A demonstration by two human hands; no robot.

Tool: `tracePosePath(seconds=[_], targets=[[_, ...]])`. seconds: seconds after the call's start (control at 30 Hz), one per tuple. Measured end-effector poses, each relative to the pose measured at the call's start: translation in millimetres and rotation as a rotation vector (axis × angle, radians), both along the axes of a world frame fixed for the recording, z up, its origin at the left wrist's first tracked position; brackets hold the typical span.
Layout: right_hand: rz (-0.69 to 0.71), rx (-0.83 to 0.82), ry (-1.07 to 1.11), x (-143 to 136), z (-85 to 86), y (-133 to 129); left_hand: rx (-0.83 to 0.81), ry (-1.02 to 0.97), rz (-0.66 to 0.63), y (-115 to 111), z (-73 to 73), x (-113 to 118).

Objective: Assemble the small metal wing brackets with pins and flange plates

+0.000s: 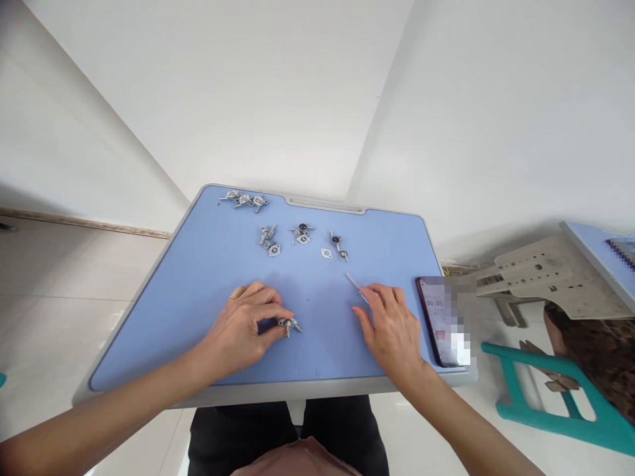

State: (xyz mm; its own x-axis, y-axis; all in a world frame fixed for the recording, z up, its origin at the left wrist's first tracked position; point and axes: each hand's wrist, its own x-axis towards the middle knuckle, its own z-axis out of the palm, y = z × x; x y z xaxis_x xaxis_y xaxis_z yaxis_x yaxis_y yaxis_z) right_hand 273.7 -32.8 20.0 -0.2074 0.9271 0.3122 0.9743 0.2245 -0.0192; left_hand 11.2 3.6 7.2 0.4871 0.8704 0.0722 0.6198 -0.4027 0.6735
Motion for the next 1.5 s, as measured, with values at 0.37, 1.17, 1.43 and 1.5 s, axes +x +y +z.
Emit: tracePosePath(seconds=[0.37,1.17,1.43,1.5], targets=[[0.151,-0.236,0.074,-2.4,17.0,4.8,0.048,-0.012,-0.008,-0.9,-0.9,-0.1],[0.496,-0.252,-0.433,-45.2,57.3,11.1,0.092,-0.051,-0.014,0.0,-4.7,-1.7],[0.574,-0.320,-0.644,-71.0,75.8,14.5,0.086,-0.072,-0.001,-0.5,-5.8,-1.1],[0.535,-0.428,-0.662,-82.3,79.6,20.3,0.085,-0.074,-0.002,-0.3,-6.5,-1.1]])
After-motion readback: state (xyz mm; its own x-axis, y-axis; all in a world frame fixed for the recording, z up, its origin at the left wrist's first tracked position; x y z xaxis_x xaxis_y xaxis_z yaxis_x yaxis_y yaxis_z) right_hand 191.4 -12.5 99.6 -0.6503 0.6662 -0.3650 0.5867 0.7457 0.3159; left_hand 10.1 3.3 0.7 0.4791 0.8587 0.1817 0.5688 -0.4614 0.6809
